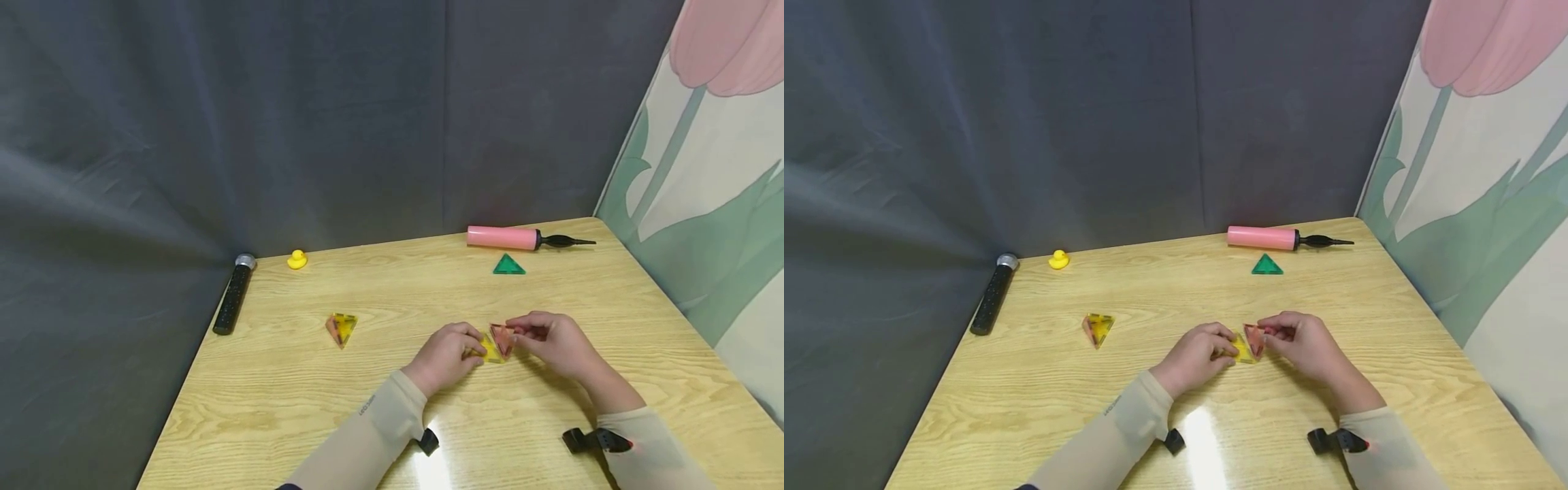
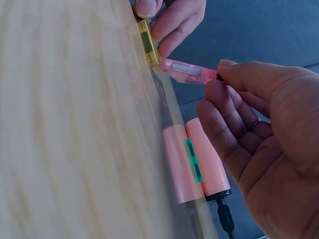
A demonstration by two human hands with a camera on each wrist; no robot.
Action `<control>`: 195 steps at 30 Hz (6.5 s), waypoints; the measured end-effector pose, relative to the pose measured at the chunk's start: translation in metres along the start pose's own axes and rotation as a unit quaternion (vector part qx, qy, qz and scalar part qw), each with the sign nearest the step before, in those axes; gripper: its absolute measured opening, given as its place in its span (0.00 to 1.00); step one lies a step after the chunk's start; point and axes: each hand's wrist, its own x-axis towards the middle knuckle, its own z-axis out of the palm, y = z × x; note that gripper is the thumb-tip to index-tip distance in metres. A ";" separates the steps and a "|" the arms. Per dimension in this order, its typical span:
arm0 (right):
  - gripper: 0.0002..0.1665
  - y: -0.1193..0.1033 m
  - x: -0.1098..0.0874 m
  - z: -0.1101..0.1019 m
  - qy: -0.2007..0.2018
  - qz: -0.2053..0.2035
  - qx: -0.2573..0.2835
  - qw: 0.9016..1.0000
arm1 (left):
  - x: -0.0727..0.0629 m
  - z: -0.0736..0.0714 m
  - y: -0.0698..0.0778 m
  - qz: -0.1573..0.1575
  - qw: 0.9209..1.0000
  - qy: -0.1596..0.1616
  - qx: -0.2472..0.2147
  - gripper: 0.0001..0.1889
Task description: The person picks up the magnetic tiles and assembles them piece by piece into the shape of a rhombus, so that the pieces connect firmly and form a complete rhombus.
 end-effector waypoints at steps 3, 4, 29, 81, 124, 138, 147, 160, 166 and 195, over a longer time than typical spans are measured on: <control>0.12 0.000 0.000 0.002 -0.003 0.002 -0.003 1.000 | 0.000 0.001 0.000 0.000 1.000 -0.001 0.002 0.08; 0.12 0.000 0.001 0.002 -0.004 0.002 -0.006 1.000 | 0.000 0.001 0.000 -0.001 1.000 0.000 0.002 0.08; 0.15 0.002 0.001 0.015 -0.045 0.012 0.041 0.998 | -0.001 0.002 0.000 0.013 1.000 0.022 -0.019 0.08; 0.15 0.004 0.002 0.023 -0.051 0.004 -0.005 0.999 | -0.001 0.002 -0.005 -0.069 0.980 0.071 -0.172 0.08; 0.20 0.036 0.064 -0.031 0.032 0.053 -0.043 0.997 | -0.006 -0.005 -0.030 -0.104 0.977 0.093 -0.161 0.05; 0.27 0.053 0.121 -0.021 0.061 0.115 -0.051 0.990 | -0.009 -0.011 -0.041 -0.115 0.974 0.120 -0.156 0.04; 0.39 0.049 0.141 -0.019 0.028 0.142 -0.121 0.982 | -0.009 -0.010 -0.043 -0.116 0.973 0.112 -0.167 0.04; 0.40 0.049 0.153 -0.007 0.041 0.183 -0.176 0.966 | -0.010 -0.010 -0.044 -0.117 0.972 0.110 -0.170 0.04; 0.43 0.045 0.151 -0.009 0.027 0.184 -0.164 0.969 | -0.010 -0.011 -0.043 -0.128 0.971 0.106 -0.171 0.04; 0.12 0.041 0.107 -0.013 0.023 0.104 -0.072 0.992 | -0.009 -0.006 -0.044 -0.117 0.973 0.112 -0.166 0.05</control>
